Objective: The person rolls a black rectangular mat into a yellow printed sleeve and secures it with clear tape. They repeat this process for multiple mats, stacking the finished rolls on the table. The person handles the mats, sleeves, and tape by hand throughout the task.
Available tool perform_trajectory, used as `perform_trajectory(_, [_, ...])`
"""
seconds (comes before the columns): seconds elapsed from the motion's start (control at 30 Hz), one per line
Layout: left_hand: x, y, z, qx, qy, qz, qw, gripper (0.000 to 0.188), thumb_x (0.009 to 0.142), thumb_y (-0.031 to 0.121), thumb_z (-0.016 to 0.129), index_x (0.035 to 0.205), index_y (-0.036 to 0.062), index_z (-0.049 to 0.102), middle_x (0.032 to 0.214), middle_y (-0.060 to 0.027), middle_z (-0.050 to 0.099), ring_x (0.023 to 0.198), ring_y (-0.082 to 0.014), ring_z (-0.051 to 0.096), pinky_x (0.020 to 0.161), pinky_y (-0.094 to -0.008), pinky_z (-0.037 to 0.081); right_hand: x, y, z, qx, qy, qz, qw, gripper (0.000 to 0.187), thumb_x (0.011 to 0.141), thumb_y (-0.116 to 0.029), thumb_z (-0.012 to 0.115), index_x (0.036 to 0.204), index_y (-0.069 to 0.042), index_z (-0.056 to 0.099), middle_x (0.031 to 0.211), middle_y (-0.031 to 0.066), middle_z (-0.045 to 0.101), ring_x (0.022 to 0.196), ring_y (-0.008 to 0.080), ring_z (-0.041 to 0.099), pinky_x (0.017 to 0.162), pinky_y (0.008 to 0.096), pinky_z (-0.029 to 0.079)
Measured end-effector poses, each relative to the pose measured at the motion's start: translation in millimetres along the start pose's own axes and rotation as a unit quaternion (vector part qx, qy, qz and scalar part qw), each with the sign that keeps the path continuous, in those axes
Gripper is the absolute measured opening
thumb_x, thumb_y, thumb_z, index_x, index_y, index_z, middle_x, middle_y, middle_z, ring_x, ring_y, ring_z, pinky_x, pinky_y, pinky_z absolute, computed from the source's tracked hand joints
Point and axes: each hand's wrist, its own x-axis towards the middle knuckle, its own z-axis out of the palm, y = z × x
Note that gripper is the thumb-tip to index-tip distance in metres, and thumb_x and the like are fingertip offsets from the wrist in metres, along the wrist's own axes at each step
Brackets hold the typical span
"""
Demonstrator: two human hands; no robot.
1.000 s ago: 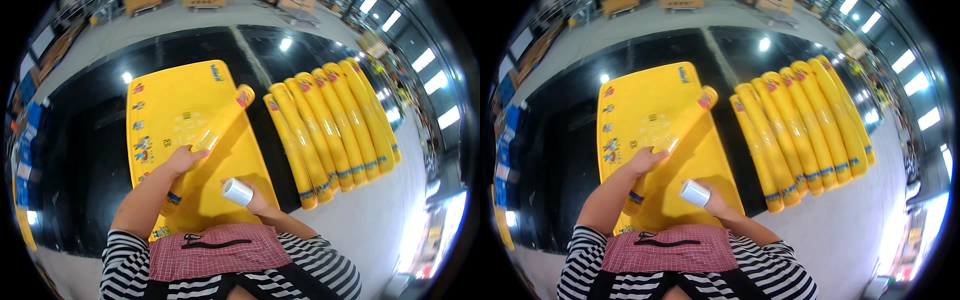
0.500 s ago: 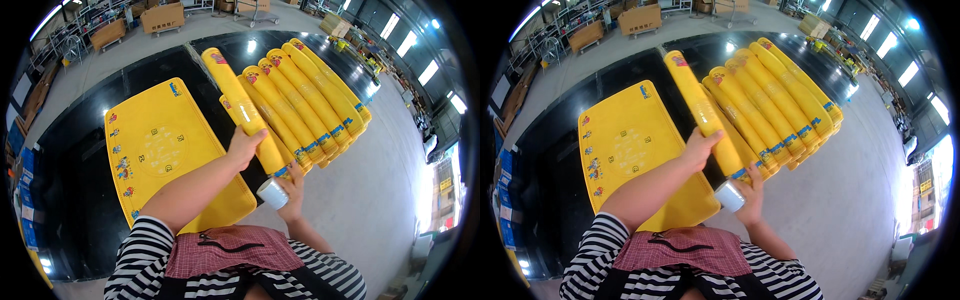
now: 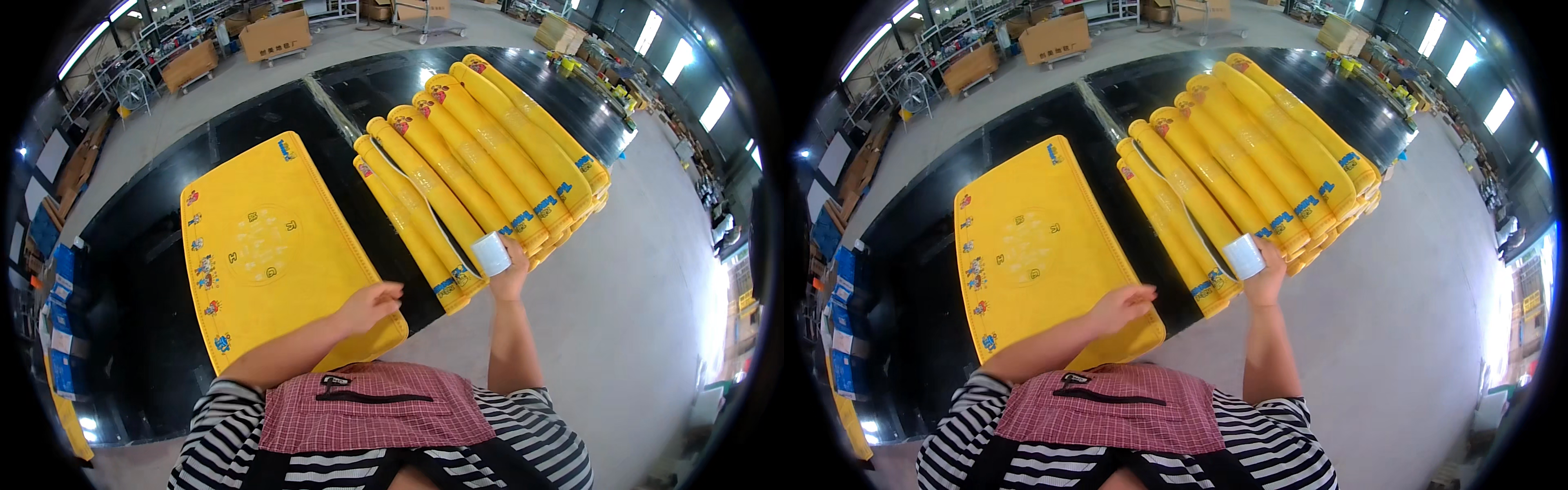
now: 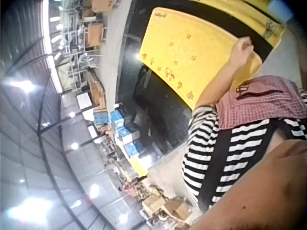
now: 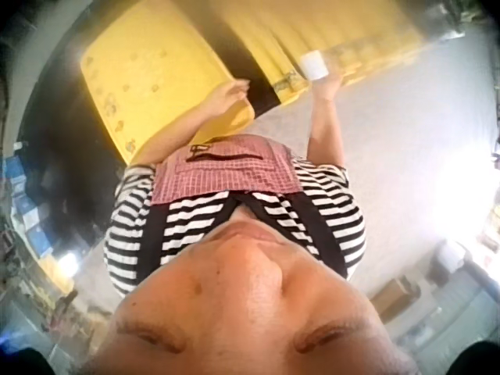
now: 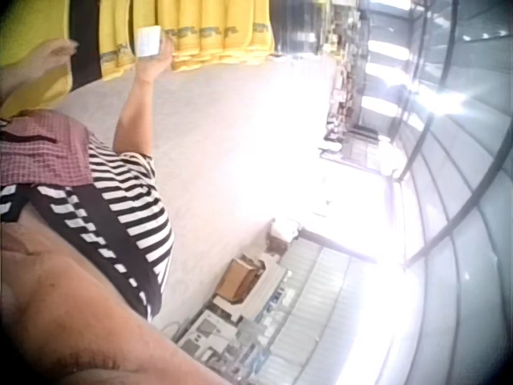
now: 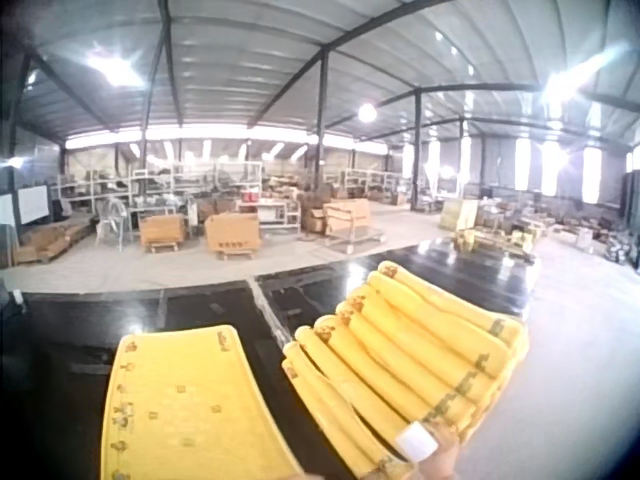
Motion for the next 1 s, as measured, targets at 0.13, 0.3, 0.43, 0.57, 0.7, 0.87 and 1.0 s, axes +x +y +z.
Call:
perform_trajectory(0.13, [-154,-43,-42,0.168,0.191,-0.065,0.965,0.041,0.096,0.018,0.072,0.133,0.0034,0.063,0.121,-0.0149,0.068,0.104,-0.0259,0.069,0.094,-0.0377,0.057,16,-45,-3,-0.175,-0.048,-0.161,0.97,0.036,0.072,0.0,0.075,0.107,-0.007,0.077,0.097,0.0097,0.072,0.094,0.0342,0.066,0.085,0.0435,0.052])
perform_trajectory(0.3, [-313,-123,-84,0.473,0.467,-0.059,0.745,0.033,0.081,0.01,0.075,0.11,-0.0011,0.068,0.122,-0.0241,0.065,0.113,-0.0438,0.061,0.09,-0.0488,0.055,9,-95,35,-0.25,-0.46,-0.17,0.835,0.03,0.075,-0.006,0.072,0.102,-0.016,0.079,0.098,0.007,0.071,0.1,0.0295,0.069,0.086,0.0423,0.054])
perform_trajectory(0.43, [-367,-136,-89,0.437,0.495,-0.197,0.725,0.039,0.079,0.013,0.072,0.115,0.0008,0.069,0.127,-0.0337,0.062,0.117,-0.0506,0.06,0.099,-0.054,0.051,-17,-56,131,-0.365,-0.594,-0.185,0.692,0.02,0.081,-0.015,0.069,0.099,-0.015,0.078,0.106,0.01,0.077,0.101,0.0311,0.074,0.082,0.0448,0.06])
perform_trajectory(0.57, [-374,-163,-108,0.313,0.48,-0.324,0.753,0.05,0.083,0.013,0.078,0.13,-0.0008,0.065,0.146,-0.03,0.052,0.124,-0.0391,0.062,0.099,-0.0427,0.055,-15,-46,152,-0.385,-0.574,-0.161,0.705,0.018,0.088,-0.013,0.064,0.098,-0.008,0.079,0.102,0.0131,0.078,0.099,0.0322,0.075,0.082,0.0459,0.06])
perform_trajectory(0.7, [-399,-229,-142,0.26,0.506,-0.288,0.771,0.054,0.088,0.015,0.076,0.136,-0.0062,0.061,0.158,-0.0258,0.041,0.133,-0.035,0.057,0.1,-0.0369,0.055,-26,-55,147,-0.37,-0.535,-0.133,0.748,0.018,0.088,-0.014,0.065,0.103,-0.011,0.075,0.104,0.0108,0.074,0.105,0.0317,0.072,0.085,0.0444,0.058])
perform_trajectory(0.87, [-365,-157,-112,0.013,0.558,-0.125,0.82,0.063,0.081,-0.002,0.075,0.141,-0.0006,0.057,0.144,-0.0215,0.053,0.122,-0.0321,0.06,0.094,-0.0406,0.056,-67,-90,114,-0.275,-0.408,-0.144,0.858,0.018,0.088,-0.017,0.063,0.103,-0.01,0.069,0.108,0.0106,0.067,0.113,0.0321,0.064,0.091,0.0432,0.054])
perform_trajectory(1.0, [-354,-141,-111,0.044,0.629,-0.073,0.773,0.084,0.07,-0.002,0.086,0.147,0.0035,0.053,0.126,-0.0181,0.064,0.108,-0.0278,0.064,0.088,-0.043,0.059,-133,-91,106,-0.195,-0.439,0.016,0.877,0.03,0.084,-0.015,0.062,0.11,-0.002,0.068,0.114,0.0131,0.067,0.119,0.0348,0.061,0.097,0.0442,0.054])
